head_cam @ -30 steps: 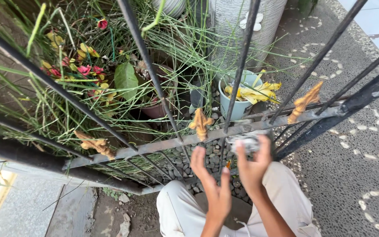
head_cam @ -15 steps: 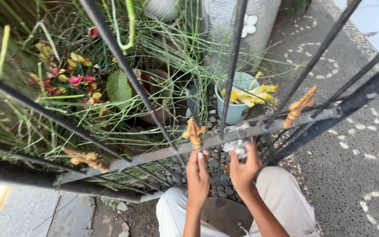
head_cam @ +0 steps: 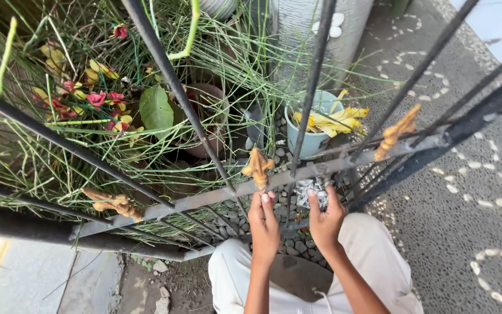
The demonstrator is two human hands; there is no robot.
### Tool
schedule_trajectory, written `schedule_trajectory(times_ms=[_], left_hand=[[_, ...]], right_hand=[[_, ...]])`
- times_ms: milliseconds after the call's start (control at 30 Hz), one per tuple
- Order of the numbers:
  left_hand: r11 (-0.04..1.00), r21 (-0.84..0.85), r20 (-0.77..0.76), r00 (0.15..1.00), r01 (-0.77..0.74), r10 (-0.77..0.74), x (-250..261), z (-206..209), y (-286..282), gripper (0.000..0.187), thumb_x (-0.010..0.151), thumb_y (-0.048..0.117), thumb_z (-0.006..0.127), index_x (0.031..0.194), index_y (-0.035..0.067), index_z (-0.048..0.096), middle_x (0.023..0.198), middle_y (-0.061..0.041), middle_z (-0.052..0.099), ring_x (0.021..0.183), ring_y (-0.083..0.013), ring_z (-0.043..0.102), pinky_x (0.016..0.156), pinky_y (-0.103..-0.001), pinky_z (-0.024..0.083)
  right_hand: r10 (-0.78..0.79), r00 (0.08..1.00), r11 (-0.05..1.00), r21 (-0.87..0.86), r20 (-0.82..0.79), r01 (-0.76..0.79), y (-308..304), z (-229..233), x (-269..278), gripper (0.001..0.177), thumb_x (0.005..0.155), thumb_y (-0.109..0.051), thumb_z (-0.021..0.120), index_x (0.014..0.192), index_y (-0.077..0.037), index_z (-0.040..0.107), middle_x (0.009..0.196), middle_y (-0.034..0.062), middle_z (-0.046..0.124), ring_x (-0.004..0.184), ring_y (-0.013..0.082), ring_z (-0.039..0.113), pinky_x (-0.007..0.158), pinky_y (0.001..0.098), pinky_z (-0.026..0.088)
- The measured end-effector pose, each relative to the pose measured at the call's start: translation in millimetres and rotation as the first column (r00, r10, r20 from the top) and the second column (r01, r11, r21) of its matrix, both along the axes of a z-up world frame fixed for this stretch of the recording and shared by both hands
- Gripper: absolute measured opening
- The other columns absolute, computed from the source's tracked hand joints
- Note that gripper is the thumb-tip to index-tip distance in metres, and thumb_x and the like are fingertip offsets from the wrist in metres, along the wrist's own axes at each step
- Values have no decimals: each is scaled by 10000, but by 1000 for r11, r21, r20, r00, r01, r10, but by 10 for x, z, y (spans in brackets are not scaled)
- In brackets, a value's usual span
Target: Cleaning a metal gate and a window sill with a cloth.
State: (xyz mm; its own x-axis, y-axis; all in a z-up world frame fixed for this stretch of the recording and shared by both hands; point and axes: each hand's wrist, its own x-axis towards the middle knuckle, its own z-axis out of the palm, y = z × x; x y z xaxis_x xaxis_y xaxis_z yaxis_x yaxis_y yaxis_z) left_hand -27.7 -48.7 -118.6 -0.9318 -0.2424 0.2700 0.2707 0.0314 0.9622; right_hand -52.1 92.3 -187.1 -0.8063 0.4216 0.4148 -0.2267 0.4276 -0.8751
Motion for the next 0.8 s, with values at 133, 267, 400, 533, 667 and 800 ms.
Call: schedule_trajectory(times_ms=[133,267,400,533,667,800], left_hand=[[996,74,37,998,40,-43,-3,-40,-9,250,1114,197,409,997,18,539,831,23,470,775,-66,391,692,-234,393],[997,70,44,999,19,-22,-5,-24,-10,258,1118,203,409,982,21,532,815,21,461,762,-68,386,681,-234,390],[988,136,-48,997,70,-64,-4,-136,-1,259,1132,197,407,984,17,521,883,31,477,826,-61,409,746,-234,409],[991,120,-2,998,60,-61,8,-18,-10,266,1129,209,405,978,22,518,829,31,443,765,-69,365,671,-246,366],[995,85,11,998,56,-57,45,67,-18,253,1115,209,399,1010,33,547,819,33,430,749,-74,359,665,-246,360],[993,77,-55,995,93,-89,-1,-58,-41,254,1123,212,389,1029,32,542,844,37,439,767,-78,374,695,-246,370]], right_hand=[[9,995,997,72,-103,-1,-54,344,122,255,923,-50,775,1121,31,637,977,140,706,845,237,698,764,343,529],[-77,923,984,123,-377,132,-362,797,85,245,803,27,792,932,9,585,916,127,627,830,274,644,768,375,479],[-53,799,970,158,-599,183,-282,396,-153,241,812,82,756,947,-15,581,1013,167,636,931,324,634,789,376,504],[-65,939,996,39,-337,83,-143,-36,68,258,866,41,758,1045,21,573,990,122,643,902,249,651,773,373,508],[87,996,990,-110,-20,-89,-29,-279,118,177,919,-17,725,1079,0,653,931,70,726,785,140,668,640,320,515],[176,951,968,-129,-254,-214,42,207,-8,173,957,-11,715,1099,21,620,966,65,734,868,72,672,722,239,549]])
